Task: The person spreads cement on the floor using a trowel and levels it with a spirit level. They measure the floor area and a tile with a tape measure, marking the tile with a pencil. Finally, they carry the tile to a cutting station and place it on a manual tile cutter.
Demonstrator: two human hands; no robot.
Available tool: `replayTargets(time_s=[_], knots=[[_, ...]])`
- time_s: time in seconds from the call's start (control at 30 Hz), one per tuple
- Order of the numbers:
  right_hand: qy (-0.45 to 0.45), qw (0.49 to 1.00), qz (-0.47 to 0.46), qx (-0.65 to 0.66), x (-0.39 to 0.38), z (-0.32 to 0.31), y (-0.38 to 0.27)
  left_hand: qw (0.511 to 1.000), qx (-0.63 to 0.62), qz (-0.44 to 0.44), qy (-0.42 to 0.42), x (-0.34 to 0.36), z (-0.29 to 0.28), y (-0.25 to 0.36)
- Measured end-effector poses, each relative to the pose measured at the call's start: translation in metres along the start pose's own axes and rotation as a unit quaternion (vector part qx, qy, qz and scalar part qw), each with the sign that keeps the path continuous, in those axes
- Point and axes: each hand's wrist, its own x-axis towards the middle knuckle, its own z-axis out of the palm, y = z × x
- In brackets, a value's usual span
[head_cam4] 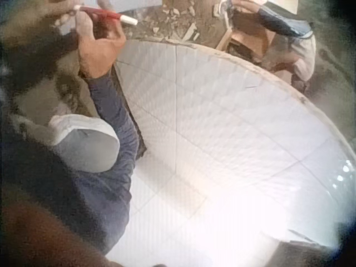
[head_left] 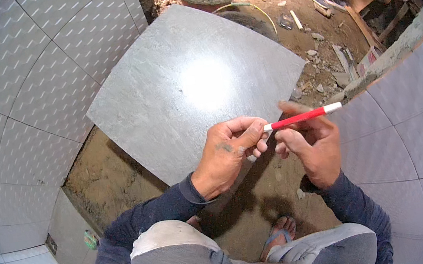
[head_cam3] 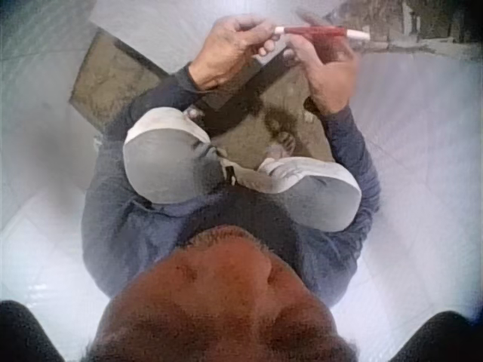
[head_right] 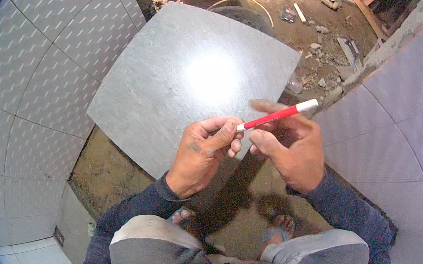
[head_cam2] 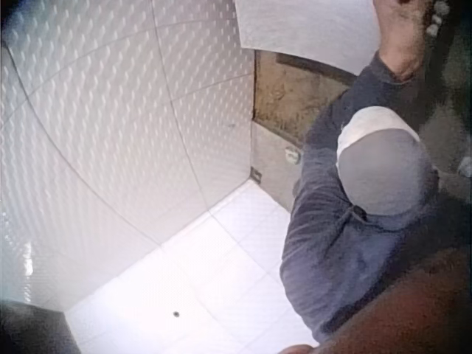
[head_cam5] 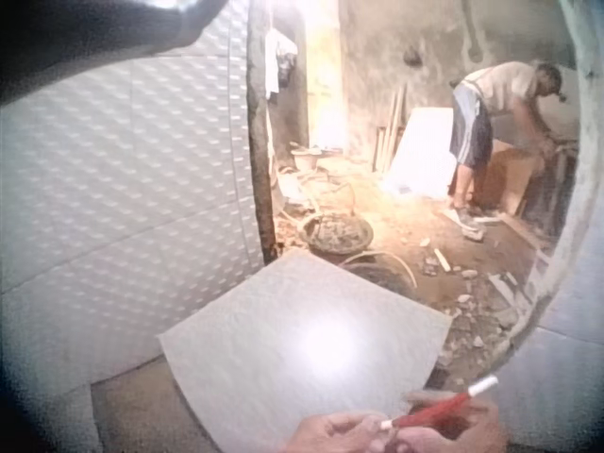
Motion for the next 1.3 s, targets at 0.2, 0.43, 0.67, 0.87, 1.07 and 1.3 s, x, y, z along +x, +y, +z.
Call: replayTargets(time_s=[0.2, 0.43, 0.67, 0.87, 1.07, 1.3], knots=[[-0.023, 0.966, -0.106, -0.233, 0.006, -0.028, -0.013, 0.977, 0.188, 0.077, 0.071, -0.004, -0.017, 0.009], [-0.038, 0.963, -0.052, -0.262, 0.007, -0.027, -0.004, 0.949, 0.240, 0.183, 0.086, -0.011, -0.017, 0.008], [-0.072, 0.997, -0.037, -0.006, 0.012, -0.016, 0.018, 0.996, 0.072, 0.047, -0.015, 0.007, -0.011, -0.001], [-0.088, 0.969, -0.200, -0.113, -0.007, -0.050, -0.041, 0.973, 0.164, 0.108, 0.122, -0.014, -0.054, 0.037], [-0.122, 0.850, -0.501, -0.108, -0.029, -0.060, -0.072, 0.916, 0.108, 0.194, 0.334, -0.055, -0.117, 0.060], [-0.624, 0.703, -0.340, 0.019, 0.012, -0.085, -0.124, 0.905, 0.057, 0.200, 0.371, -0.077, -0.149, 0.036]])
